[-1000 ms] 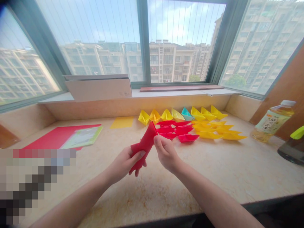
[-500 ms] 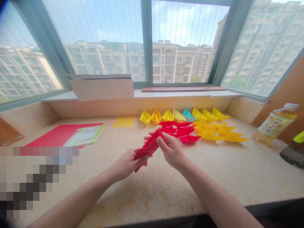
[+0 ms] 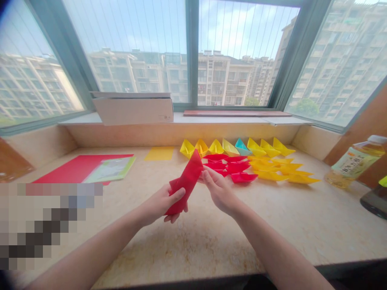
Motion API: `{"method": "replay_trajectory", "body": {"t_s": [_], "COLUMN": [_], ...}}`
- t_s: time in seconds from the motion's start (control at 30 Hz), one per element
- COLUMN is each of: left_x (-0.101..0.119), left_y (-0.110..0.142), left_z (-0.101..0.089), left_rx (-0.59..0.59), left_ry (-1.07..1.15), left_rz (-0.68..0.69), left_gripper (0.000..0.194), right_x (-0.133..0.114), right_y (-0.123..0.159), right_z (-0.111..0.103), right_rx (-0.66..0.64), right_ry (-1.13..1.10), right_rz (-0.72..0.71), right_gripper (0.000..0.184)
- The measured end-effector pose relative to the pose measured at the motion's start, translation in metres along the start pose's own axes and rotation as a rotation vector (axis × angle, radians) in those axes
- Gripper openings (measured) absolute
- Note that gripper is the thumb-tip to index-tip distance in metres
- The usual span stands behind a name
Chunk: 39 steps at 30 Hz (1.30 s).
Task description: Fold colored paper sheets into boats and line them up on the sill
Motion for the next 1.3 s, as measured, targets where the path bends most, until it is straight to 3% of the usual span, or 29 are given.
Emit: {"method": "replay_trajectory", "body": {"t_s": [0.1, 0.2, 0.47, 0.6, 0.8, 0.97, 1.07, 1.2, 1.3], "left_x": [-0.001, 0.001, 0.0, 0.0, 0.003, 0.007, 0.004, -0.006, -0.009], "left_y": [0.002, 0.002, -0.001, 0.0, 0.001, 0.0, -0.003, -0.008, -0.009], "left_z": [0.004, 0.006, 0.009, 0.015, 0.012, 0.005, 0.004, 0.003, 0.001], "left_rx": [-0.008, 0.014, 0.138, 0.156, 0.22, 0.301, 0.336, 0.319, 0.32], "left_ry": [0.136, 0.137, 0.005, -0.017, -0.047, -0.013, -0.015, -0.118, -0.272], "left_rz": [-0.033, -0.042, 0.046, 0.087, 0.115, 0.13, 0.123, 0.085, 0.154], "left_gripper": [0.068, 0.077, 0.052, 0.046, 0.049, 0.052, 0.057, 0.067, 0.068], "right_x": [0.0, -0.001, -0.005, 0.001, 0.012, 0.005, 0.0, 0.005, 0.01], "right_y": [0.002, 0.004, 0.009, 0.01, 0.007, 0.009, 0.009, 0.008, 0.007], "right_z": [0.003, 0.005, 0.015, 0.012, 0.01, 0.02, 0.025, 0.027, 0.028], "right_rx": [-0.044, -0.02, -0.049, 0.141, 0.219, 0.023, -0.018, 0.038, 0.095], "right_ry": [0.199, 0.269, 0.257, 0.336, 0.291, 0.209, 0.196, 0.137, 0.063], "right_rz": [0.003, -0.033, 0.018, -0.051, -0.02, -0.024, -0.04, 0.02, 0.068], "right_gripper": [0.033, 0.035, 0.038, 0.04, 0.043, 0.035, 0.033, 0.03, 0.031]}}
Point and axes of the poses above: each hand's wrist, its own y-axis away from the middle knuckle, its own z-axis out of the palm, x = y × z, the point moved 1 cm from there along -y, towards the middle knuckle, and after that the axes turned 8 degrees about x, right-handed, at the moved point
